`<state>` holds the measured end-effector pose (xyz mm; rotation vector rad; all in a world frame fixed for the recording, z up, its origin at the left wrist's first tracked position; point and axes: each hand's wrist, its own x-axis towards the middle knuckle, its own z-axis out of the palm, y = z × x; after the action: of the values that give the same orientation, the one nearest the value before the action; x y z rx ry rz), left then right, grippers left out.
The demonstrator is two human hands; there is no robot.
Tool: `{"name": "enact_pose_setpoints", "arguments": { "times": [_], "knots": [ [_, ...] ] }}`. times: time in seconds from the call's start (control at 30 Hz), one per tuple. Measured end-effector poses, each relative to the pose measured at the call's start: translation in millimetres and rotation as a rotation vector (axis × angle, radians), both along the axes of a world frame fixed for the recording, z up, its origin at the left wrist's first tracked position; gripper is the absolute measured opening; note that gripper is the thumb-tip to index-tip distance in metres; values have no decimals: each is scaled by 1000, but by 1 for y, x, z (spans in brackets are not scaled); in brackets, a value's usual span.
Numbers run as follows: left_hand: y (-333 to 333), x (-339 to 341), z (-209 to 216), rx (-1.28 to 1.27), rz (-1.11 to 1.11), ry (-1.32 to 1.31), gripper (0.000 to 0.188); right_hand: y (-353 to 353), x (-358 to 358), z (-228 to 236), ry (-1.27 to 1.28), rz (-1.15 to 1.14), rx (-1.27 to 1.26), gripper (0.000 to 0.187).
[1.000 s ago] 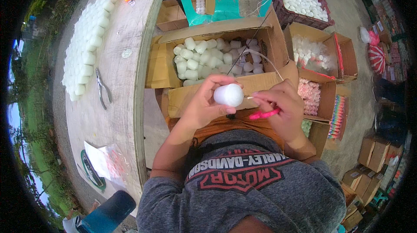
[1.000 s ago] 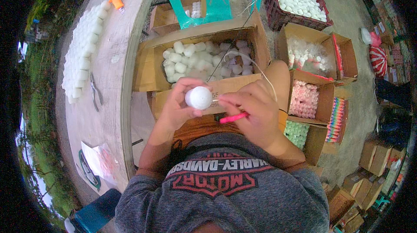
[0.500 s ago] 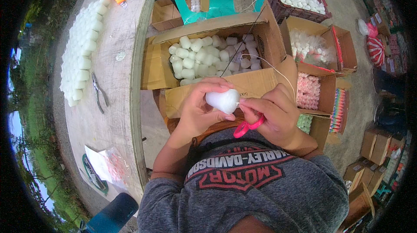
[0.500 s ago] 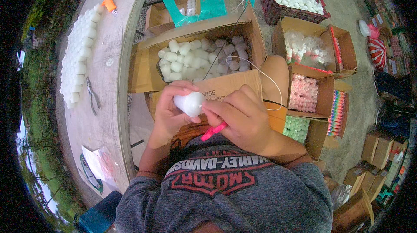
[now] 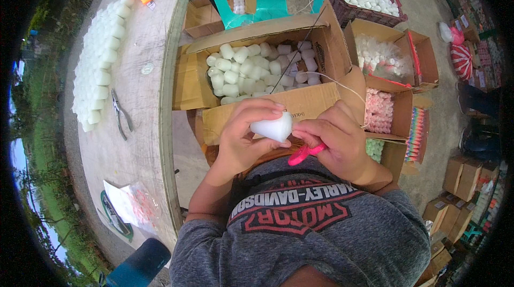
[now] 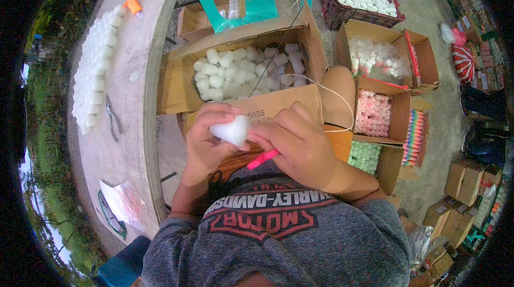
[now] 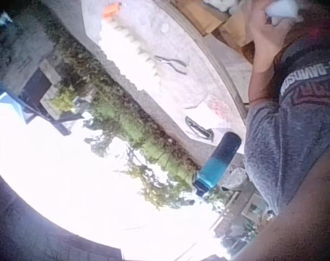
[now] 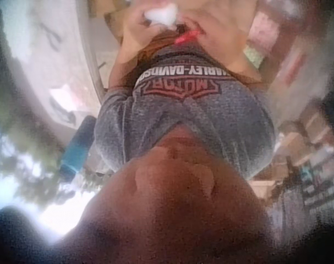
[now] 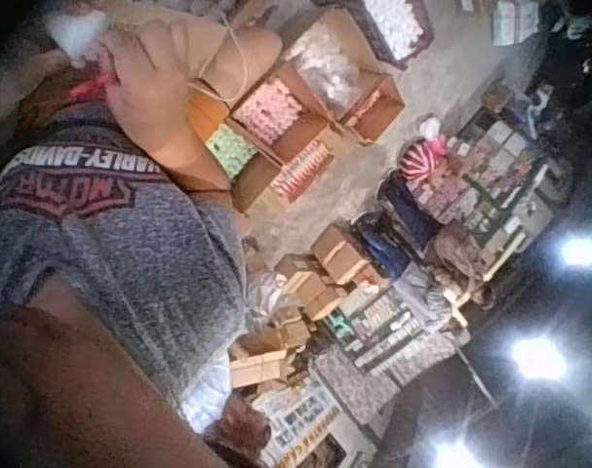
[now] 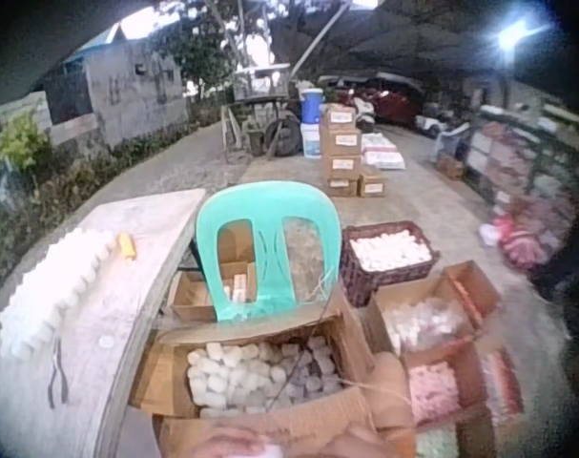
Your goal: The person repeatedly picks small white cylindrical candles from a cardboard box, inserts a thin wick into the top, and trims the wick with pink scissors. The process is repeated for multiple candles in a continuous loop.
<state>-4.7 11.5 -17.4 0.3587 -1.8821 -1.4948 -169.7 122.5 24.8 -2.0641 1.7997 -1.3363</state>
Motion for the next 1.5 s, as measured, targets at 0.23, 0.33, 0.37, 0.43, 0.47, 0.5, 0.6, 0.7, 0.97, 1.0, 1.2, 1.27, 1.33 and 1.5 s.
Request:
{"name": "enact_pose_setpoints", "arguments": {
  "times": [0.23, 0.33, 0.37, 0.43, 0.47, 0.5, 0.6, 0.7, 0.97, 1.0, 1.2, 1.27, 1.33, 1.5],
  "knots": [
    [-1, 1, 3, 102, 41, -10, 53, -4, 5, -5, -318, -15, 117, 25],
    [-2, 4, 0, 55, 43, -31, 53, -3, 4, -11, -250, -5, 98, 23],
    [-2, 5, -2, 40, 43, -35, 53, -4, 4, -13, -235, -9, 93, 23],
    [0, 5, 2, 17, 48, -46, 52, -4, 5, -16, -220, -1, 91, 23],
    [0, 5, 4, 4, 53, -50, 52, -5, 5, -19, -221, 10, 94, 22],
    [0, 4, 5, 3, 43, -54, 52, -5, 6, -20, -221, 21, 96, 22],
    [0, 5, 6, -12, 39, -66, 53, -3, 9, -18, -274, -6, 35, 22],
    [1, 4, 6, -9, 54, -56, 53, -3, 9, -15, -296, 2, 34, 21],
    [6, 3, 6, 15, 56, -26, 54, -2, 9, -17, -325, -3, 31, 19],
    [6, 2, 6, 5, 61, -28, 54, -2, 9, -17, -328, -8, 31, 19],
    [7, 1, 5, -34, 87, -40, 54, -2, 9, -16, -301, -26, 31, 20],
    [8, 1, 5, -48, 95, -55, 54, -2, 9, -18, -296, -35, 25, 20],
    [9, 2, 6, -73, 96, -83, 54, -3, 10, -19, -295, -42, 24, 20],
    [9, 3, 5, -12, 98, -62, 56, -3, 8, -22, -314, 6, 8, 23]
  ]
}}
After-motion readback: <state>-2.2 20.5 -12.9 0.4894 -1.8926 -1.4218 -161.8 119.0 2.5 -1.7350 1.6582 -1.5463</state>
